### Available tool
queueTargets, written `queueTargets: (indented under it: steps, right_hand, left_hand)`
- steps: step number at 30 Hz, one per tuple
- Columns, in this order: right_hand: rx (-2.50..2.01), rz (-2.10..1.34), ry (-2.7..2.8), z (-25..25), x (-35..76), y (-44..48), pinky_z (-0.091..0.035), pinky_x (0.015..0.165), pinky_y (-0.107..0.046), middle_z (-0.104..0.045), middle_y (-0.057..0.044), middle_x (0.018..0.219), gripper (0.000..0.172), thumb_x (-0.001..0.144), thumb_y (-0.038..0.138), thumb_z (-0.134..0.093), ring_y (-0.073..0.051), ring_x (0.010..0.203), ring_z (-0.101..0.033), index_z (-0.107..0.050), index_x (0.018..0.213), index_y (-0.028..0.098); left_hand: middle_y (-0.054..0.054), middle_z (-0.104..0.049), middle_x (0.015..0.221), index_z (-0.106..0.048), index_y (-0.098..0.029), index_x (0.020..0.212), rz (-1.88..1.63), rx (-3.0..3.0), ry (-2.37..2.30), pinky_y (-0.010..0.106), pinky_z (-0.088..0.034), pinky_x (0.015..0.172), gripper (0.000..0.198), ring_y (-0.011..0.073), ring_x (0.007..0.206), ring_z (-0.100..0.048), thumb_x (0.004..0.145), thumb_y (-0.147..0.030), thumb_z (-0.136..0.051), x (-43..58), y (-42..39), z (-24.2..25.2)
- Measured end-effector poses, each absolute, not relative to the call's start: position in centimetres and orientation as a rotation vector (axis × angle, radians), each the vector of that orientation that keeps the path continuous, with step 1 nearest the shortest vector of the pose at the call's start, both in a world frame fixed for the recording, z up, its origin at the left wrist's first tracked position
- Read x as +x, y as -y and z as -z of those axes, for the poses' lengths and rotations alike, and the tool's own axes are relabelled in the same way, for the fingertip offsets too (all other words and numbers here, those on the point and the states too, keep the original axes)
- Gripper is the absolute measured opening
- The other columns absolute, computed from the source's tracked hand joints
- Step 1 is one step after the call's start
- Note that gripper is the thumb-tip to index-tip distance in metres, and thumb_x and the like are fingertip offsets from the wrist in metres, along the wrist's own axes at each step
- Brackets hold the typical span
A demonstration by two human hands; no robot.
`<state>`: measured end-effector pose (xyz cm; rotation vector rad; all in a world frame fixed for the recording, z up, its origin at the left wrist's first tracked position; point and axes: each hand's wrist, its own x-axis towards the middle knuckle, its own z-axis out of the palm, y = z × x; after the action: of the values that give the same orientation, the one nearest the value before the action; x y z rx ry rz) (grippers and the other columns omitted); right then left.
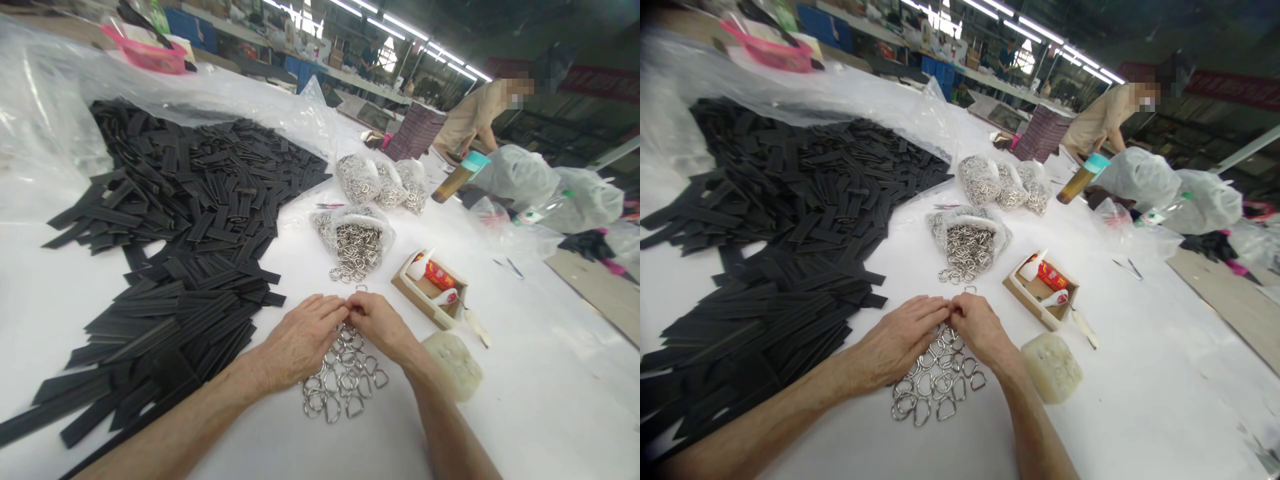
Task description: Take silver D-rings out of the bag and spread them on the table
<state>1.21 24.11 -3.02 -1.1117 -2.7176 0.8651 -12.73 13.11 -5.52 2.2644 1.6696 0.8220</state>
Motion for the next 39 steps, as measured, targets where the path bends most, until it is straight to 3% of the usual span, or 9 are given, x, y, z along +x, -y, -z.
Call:
queueTargets:
  steps: [5,10,13,22,33,39]
  right_hand:
    - [-1.109,-0.883,2.685,3.0,2.3,-25.3,-0.041,0.057,-0.022,-0.061,0.002,0.062,0.019,0.081,0.022,-0.048,-0.012,0.057,-0.055,-0.067,0.078,0.019]
    - [-1.224,-0.497,2.554,3.2,2.4,-26.4,-0.04,0.077,-0.031,-0.06,-0.007,0.097,0.03,0.084,0.017,-0.04,-0.019,0.084,-0.054,-0.061,0.105,0.019]
    - [-1.209,-0.394,2.599,3.6,1.9,-26.4,-0.039,0.076,-0.031,-0.056,-0.008,0.1,0.033,0.085,0.015,-0.04,-0.019,0.084,-0.053,-0.06,0.111,0.02]
    - [-1.159,-0.384,2.656,4.0,2.4,-26.9,-0.038,0.07,-0.025,-0.056,-0.002,0.088,0.02,0.083,0.013,-0.044,-0.015,0.077,-0.052,-0.062,0.087,0.02]
    - [-1.199,-0.517,2.725,2.7,2.4,-26.4,-0.036,0.077,-0.028,-0.061,-0.004,0.086,0.018,0.085,0.012,-0.044,-0.017,0.083,-0.054,-0.061,0.083,0.019]
    - [-1.163,-0.685,2.797,1.8,2.5,-25.1,-0.038,0.07,-0.026,-0.065,-0.002,0.084,0.017,0.083,0.013,-0.045,-0.016,0.079,-0.056,-0.061,0.082,0.02]
  left_hand:
    - [0.009,-0.053,0.126,-0.047,-0.018,0.12,-0.749,2.304,-1.675,0.043,-0.029,0.104,0.031,0.0217,0.121,-0.044,0.089,-0.021,-0.043,-12.8,-13.2,5.6]
    - [0.007,-0.054,0.126,-0.052,-0.018,0.114,-0.725,2.344,-1.689,0.041,-0.03,0.104,0.026,0.0218,0.12,-0.044,0.091,-0.022,-0.042,-12.9,-13.3,5.8]
    - [0.008,-0.054,0.125,-0.052,-0.017,0.113,-0.709,2.348,-1.692,0.041,-0.029,0.104,0.025,0.0219,0.12,-0.044,0.09,-0.022,-0.042,-12.9,-13.3,5.8]
    - [0.008,-0.056,0.123,-0.052,-0.018,0.113,-0.729,2.348,-1.697,0.042,-0.03,0.103,0.025,0.0214,0.119,-0.045,0.09,-0.022,-0.043,-12.8,-13.3,5.8]
    - [0.008,-0.055,0.124,-0.052,-0.017,0.113,-0.721,2.355,-1.689,0.042,-0.03,0.103,0.026,0.0221,0.119,-0.045,0.09,-0.019,-0.042,-12.8,-13.3,5.7]
    - [0.01,-0.049,0.13,-0.045,-0.017,0.12,-0.812,2.265,-1.713,0.041,-0.032,0.104,0.034,0.0216,0.12,-0.044,0.087,-0.015,-0.046,-12.8,-13.2,5.7]
